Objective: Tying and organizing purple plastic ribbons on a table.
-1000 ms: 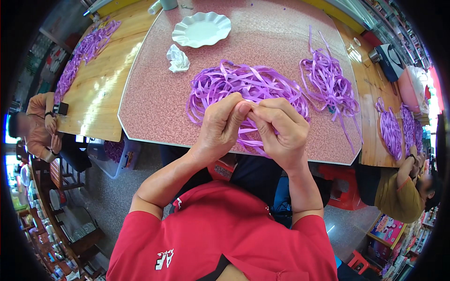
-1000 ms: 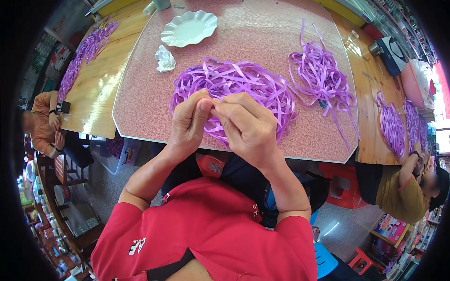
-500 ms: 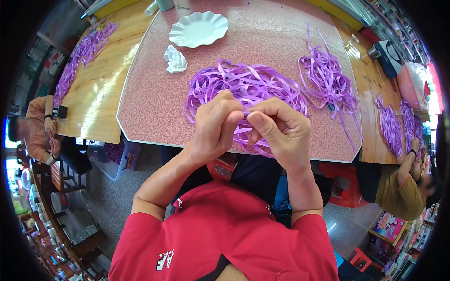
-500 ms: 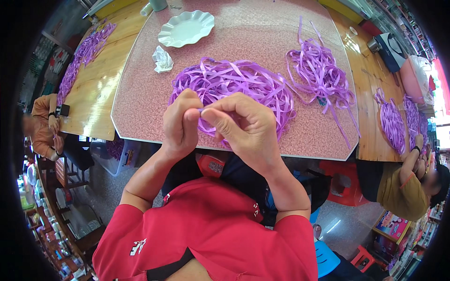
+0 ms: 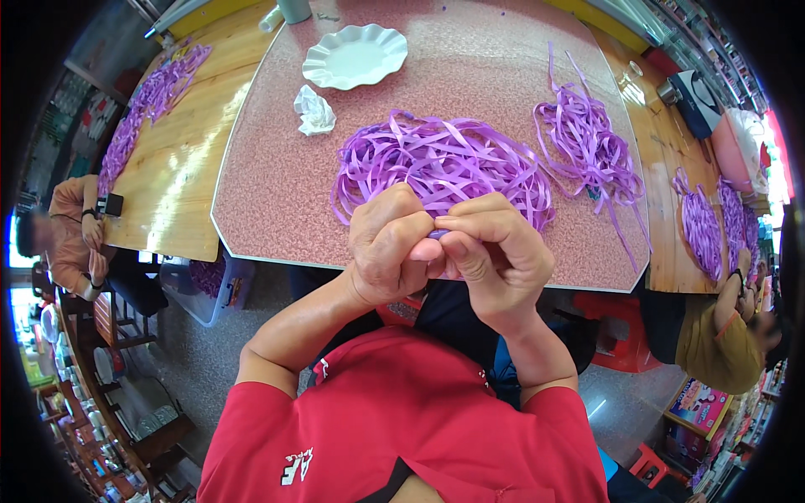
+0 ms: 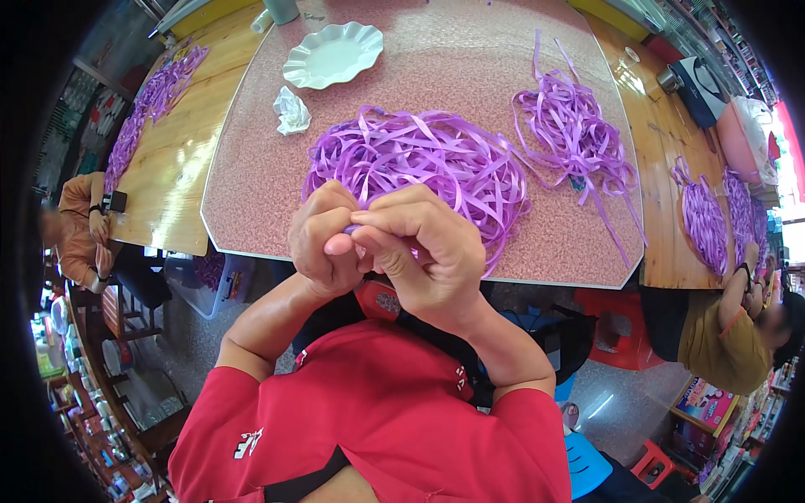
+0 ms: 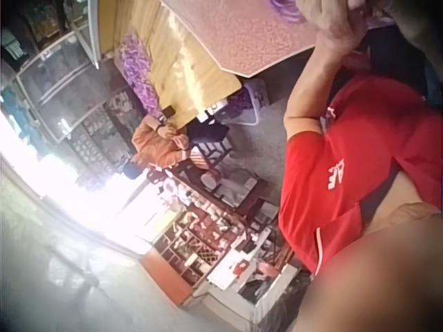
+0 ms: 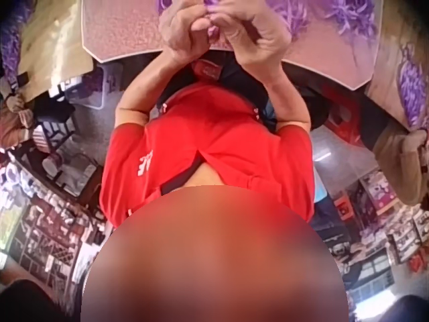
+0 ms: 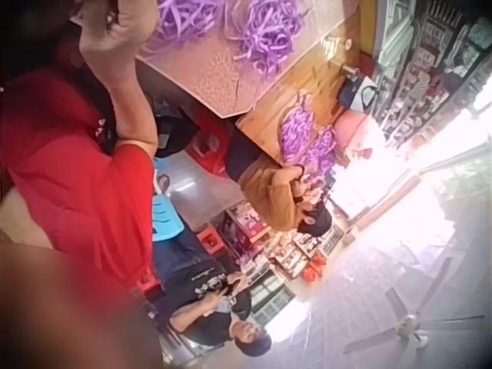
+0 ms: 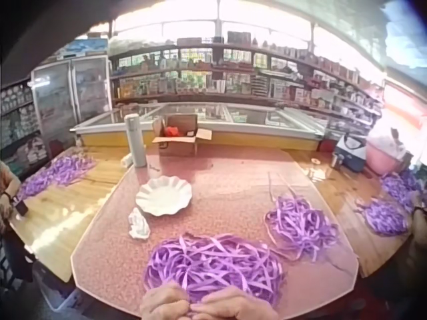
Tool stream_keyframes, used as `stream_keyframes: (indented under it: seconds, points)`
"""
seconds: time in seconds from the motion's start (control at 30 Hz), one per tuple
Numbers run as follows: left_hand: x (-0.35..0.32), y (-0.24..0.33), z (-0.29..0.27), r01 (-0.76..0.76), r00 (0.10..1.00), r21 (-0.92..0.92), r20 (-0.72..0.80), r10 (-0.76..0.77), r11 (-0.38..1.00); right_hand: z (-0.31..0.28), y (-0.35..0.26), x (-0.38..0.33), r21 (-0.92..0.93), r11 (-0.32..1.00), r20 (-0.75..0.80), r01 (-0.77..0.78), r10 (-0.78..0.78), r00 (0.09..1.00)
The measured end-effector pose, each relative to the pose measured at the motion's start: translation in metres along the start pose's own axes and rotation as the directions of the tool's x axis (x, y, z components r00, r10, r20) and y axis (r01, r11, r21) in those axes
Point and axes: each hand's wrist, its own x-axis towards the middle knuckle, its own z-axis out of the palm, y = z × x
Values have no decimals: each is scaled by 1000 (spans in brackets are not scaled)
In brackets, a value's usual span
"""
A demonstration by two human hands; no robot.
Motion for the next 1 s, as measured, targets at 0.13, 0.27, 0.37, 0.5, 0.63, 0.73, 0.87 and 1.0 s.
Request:
stream_keyframes:
  seconds: [0.13,0.27,0.37,0.5,0.63,0.73,0.87,1.0]
  points:
    - [-5,6,1,205,978,-178,9,-206,963,0,12,5,-183,936,44,301,-298,954]
    - [3,8,-4,228,972,-115,81,-220,967,-5,18,6,-148,954,48,261,-257,965]
    - [5,7,-7,319,945,-195,145,-294,928,-7,17,7,-59,993,53,101,-98,994]
    - [8,9,-19,497,856,-270,306,-416,825,-8,17,6,-44,996,46,83,-81,996]
    - [5,14,-17,613,786,-310,334,-520,727,-10,18,4,-82,993,36,81,-78,996]
    - [3,13,-17,605,793,-303,314,-522,737,-9,15,3,-69,996,23,58,-56,998]
    - [0,8,-20,525,841,-256,300,-450,812,-12,12,2,-113,994,6,10,-9,1000]
    - [0,7,-19,439,886,-231,274,-375,868,-17,13,-1,-179,983,57,42,-32,998]
